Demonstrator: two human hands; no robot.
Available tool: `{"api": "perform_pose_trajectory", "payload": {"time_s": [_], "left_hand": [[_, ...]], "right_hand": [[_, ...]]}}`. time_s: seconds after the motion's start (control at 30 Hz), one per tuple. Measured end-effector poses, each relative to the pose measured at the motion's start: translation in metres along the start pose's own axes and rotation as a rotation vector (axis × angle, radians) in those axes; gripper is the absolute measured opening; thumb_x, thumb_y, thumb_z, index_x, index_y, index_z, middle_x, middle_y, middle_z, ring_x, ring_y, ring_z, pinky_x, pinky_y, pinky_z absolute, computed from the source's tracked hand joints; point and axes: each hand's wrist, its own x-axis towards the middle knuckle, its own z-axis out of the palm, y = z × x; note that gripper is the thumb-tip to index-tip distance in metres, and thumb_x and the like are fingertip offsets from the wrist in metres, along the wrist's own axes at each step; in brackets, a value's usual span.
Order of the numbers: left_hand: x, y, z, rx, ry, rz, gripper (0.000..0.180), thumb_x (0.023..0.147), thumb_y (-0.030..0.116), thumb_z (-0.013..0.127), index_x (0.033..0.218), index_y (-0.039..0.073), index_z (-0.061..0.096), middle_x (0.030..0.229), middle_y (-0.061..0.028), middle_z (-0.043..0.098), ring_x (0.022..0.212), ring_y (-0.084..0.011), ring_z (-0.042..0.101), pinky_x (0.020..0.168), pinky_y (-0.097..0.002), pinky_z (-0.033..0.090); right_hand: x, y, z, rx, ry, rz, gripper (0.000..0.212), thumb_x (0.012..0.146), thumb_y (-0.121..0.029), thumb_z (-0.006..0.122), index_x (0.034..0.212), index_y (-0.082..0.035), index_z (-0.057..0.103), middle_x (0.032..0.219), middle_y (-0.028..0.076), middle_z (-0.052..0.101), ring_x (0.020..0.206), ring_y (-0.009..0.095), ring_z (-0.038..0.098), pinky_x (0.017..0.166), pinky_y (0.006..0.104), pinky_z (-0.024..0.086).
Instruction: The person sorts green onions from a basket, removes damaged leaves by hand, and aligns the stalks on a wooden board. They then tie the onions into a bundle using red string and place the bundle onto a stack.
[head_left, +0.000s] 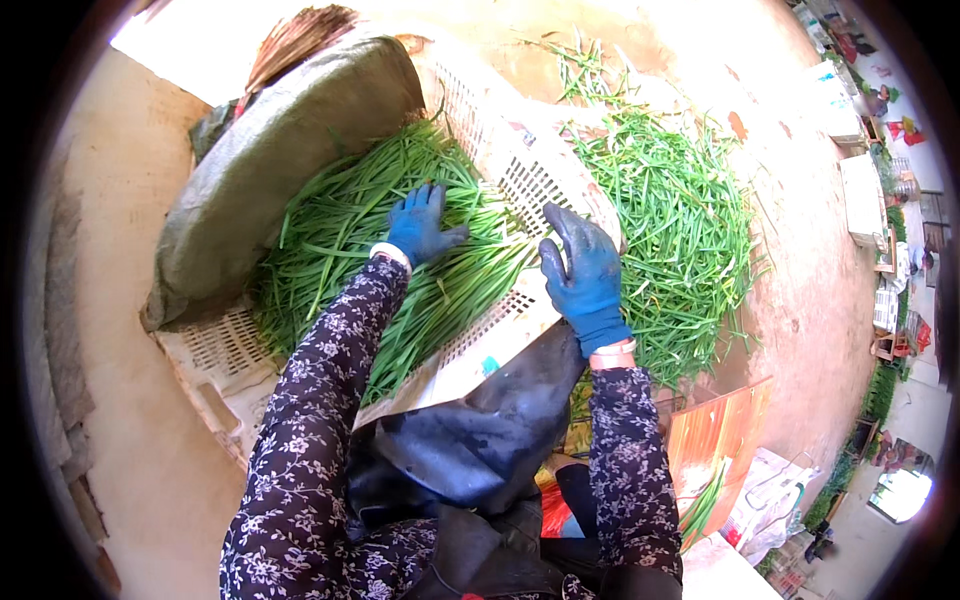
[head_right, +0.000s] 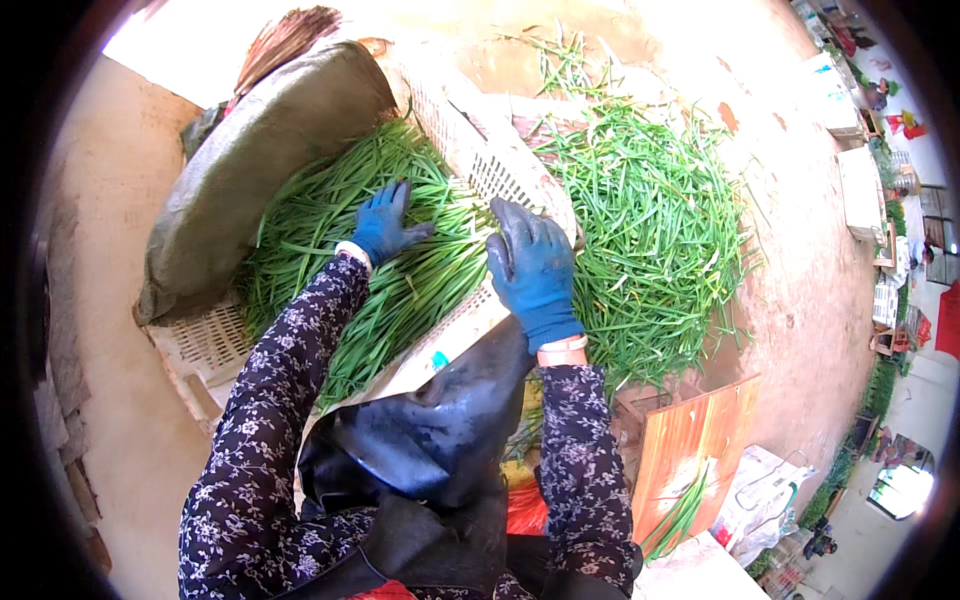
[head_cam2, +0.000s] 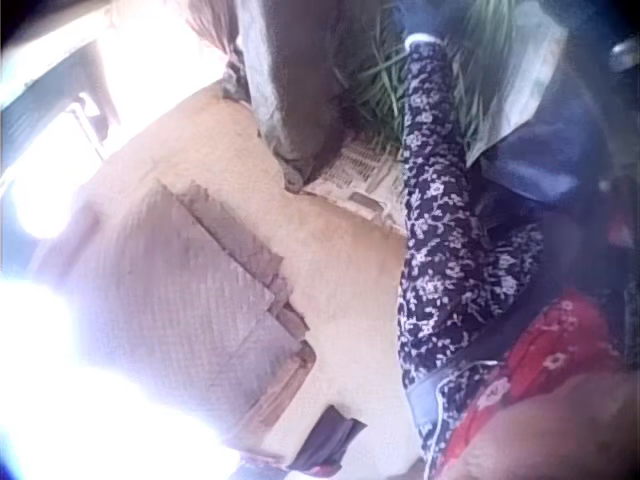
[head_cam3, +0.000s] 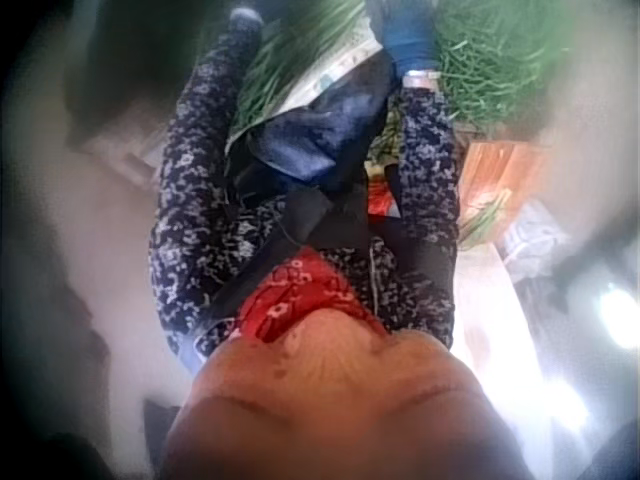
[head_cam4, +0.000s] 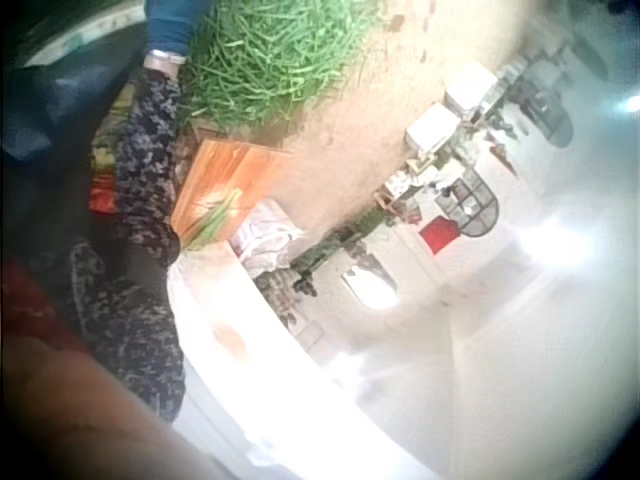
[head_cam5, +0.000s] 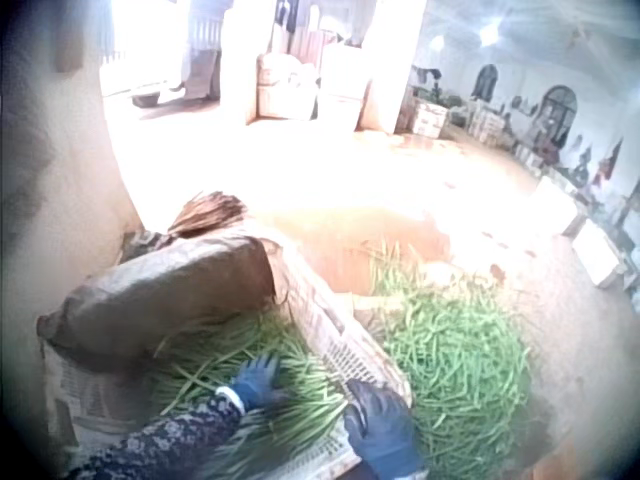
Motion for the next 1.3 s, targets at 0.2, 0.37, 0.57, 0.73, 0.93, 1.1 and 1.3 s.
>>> {"api": "perform_pose_trajectory", "payload": {"time_s": [0.2, 0.37, 0.57, 0.73, 0.93, 1.1, 1.3], "left_hand": [[-0.049, 0.051, 0.027, 0.078, -0.235, 0.045, 0.090, 0.079, 0.061, 0.058, 0.142, 0.002, 0.035, 0.133, -0.0212, 0.043, 0.123, -0.0389, 0.041, 0.095, -0.0566, 0.034], [-0.074, 0.057, 0.079, 0.065, -0.244, -0.154, 0.107, 0.076, 0.051, 0.068, 0.151, 0.004, 0.008, 0.154, -0.0218, 0.017, 0.134, -0.0501, 0.026, 0.091, -0.0741, 0.032], [-0.071, 0.043, 0.126, 0.393, -0.233, -0.151, 0.102, 0.079, 0.038, 0.068, 0.152, 0.003, 0.005, 0.156, -0.0238, 0.012, 0.135, -0.0532, 0.022, 0.087, -0.0731, 0.035], [-0.066, 0.036, 0.130, 0.329, -0.071, -0.164, 0.064, 0.087, 0.015, 0.050, 0.146, 0.006, 0.028, 0.137, -0.0195, 0.041, 0.117, -0.0437, 0.045, 0.078, -0.0616, 0.046], [-0.053, 0.006, 0.103, -0.249, -0.092, -0.182, 0.073, 0.072, 0.021, 0.068, 0.139, 0.013, 0.039, 0.122, -0.0178, 0.052, 0.110, -0.0372, 0.054, 0.081, -0.0527, 0.048], [-0.048, -0.041, 0.081, -0.950, -0.111, -0.206, 0.077, 0.068, 0.012, 0.072, 0.139, 0.004, 0.042, 0.121, -0.0190, 0.062, 0.106, -0.0276, 0.063, 0.092, -0.0328, 0.048], [-0.052, -0.030, 0.073, -1.055, 0.001, -0.144, 0.077, 0.068, 0.009, 0.070, 0.140, 0.004, 0.040, 0.122, -0.0191, 0.060, 0.109, -0.0260, 0.061, 0.094, -0.0323, 0.048]], "right_hand": [[0.000, 0.008, 0.016, -0.080, -0.002, -0.023, 0.035, 0.084, -0.016, 0.062, 0.118, -0.012, 0.063, 0.104, 0.007, 0.065, 0.093, 0.026, 0.060, 0.088, 0.0403, 0.046], [0.004, 0.012, 0.015, -0.098, 0.007, -0.040, 0.031, 0.082, -0.014, 0.063, 0.113, -0.012, 0.065, 0.098, 0.006, 0.066, 0.087, 0.029, 0.061, 0.085, 0.0411, 0.047], [0.004, 0.003, 0.012, -0.124, -0.055, -0.026, 0.030, 0.082, -0.014, 0.063, 0.111, -0.012, 0.066, 0.098, 0.007, 0.066, 0.086, 0.029, 0.060, 0.086, 0.0421, 0.047], [0.004, 0.005, 0.017, -0.091, -0.069, -0.026, 0.029, 0.081, -0.016, 0.063, 0.110, -0.013, 0.066, 0.098, 0.006, 0.067, 0.087, 0.029, 0.060, 0.086, 0.0417, 0.047], [0.003, 0.004, 0.014, -0.178, -0.127, 0.006, 0.032, 0.082, -0.021, 0.064, 0.113, -0.010, 0.065, 0.093, 0.008, 0.066, 0.085, 0.029, 0.061, 0.083, 0.0417, 0.047], [0.022, -0.011, 0.021, -0.436, -0.663, 0.212, 0.077, 0.079, -0.050, 0.068, 0.131, 0.002, 0.044, 0.102, 0.017, 0.064, 0.090, 0.029, 0.063, 0.084, 0.0414, 0.047], [0.044, 0.016, 0.107, 0.290, -0.582, 0.744, 0.109, 0.066, -0.048, 0.084, 0.140, 0.008, 0.027, 0.118, 0.021, 0.060, 0.103, 0.030, 0.062, 0.090, 0.0372, 0.050]]}}
